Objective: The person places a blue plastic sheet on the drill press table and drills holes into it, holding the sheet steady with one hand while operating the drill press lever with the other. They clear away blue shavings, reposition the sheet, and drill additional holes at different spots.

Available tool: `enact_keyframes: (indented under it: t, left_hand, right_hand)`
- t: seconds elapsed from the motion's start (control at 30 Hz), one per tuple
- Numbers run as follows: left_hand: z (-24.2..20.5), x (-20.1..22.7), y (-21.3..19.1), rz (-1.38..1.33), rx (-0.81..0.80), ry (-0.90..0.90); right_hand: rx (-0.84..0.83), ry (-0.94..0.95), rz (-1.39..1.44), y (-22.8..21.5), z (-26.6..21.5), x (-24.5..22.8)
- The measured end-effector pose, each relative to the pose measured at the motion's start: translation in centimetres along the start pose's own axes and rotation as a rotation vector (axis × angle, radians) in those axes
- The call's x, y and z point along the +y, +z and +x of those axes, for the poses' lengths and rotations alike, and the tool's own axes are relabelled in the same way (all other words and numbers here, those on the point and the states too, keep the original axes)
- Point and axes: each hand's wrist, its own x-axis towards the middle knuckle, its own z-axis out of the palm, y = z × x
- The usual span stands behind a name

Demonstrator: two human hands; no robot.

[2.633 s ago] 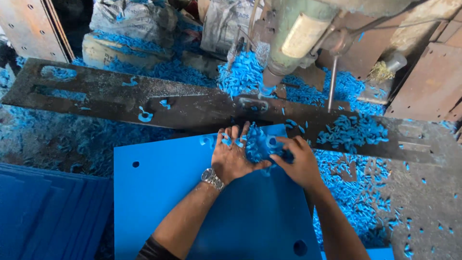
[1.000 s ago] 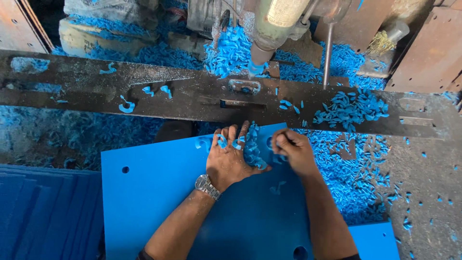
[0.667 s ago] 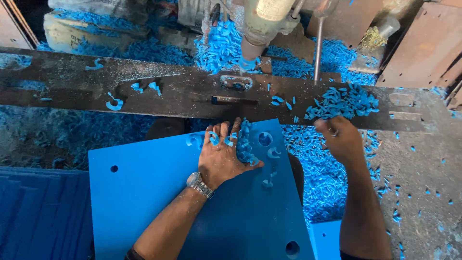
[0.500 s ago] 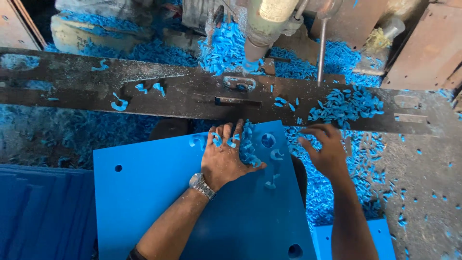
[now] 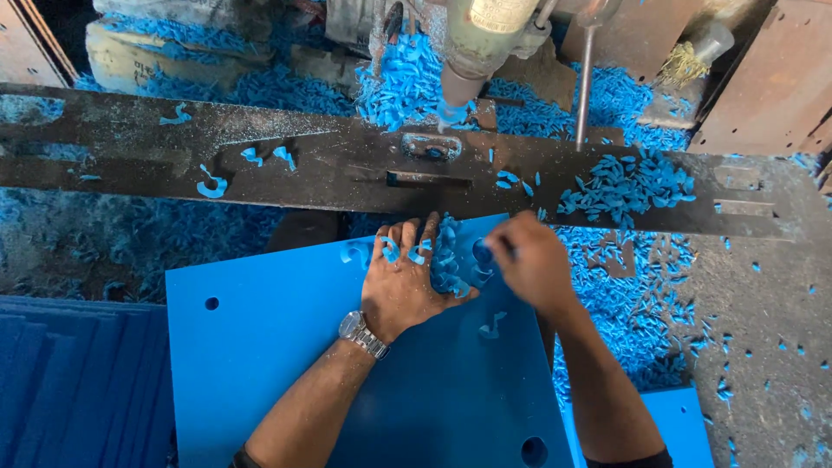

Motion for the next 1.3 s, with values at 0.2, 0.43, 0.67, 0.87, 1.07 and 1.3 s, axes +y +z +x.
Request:
enact_keyframes:
  t: [0.2,0.43,0.67,0.87,1.07,1.3]
  left_hand:
    - [0.1,-0.4,0.9,0.029,-0.047,0.014]
    - [-0.2,-0.2,0.7,0.004,-0.008,0.021]
    - [-0.3,-0.3,0.2,-0.062,0.047,0.043]
    - [-0.1,-0.5,0.5,-0.097,0.005,0.018]
    - [-0.1,-0.1,0.1,-0.077,-0.048,-0.01]
    - [-0.3,-0.2,0.4,-0.059,-0.032,-0.001]
  right_hand:
    - [0.379,0.178,-0.021,-2.0,-1.9,2.1]
    - [0.017,-0.056,0.099,-0.9,-2.2,-1.9]
    - [0.068,-0.047,0.148,0.3,-0.2,2.1]
    - [0.261,0.147,0.163,-1.3,-2.5,4.6]
    - [0.06,0.093,0.221,-2.1,-1.9,-0.7]
    - [0.034,0.14,-0.079,0.1,-1.1,-1.5]
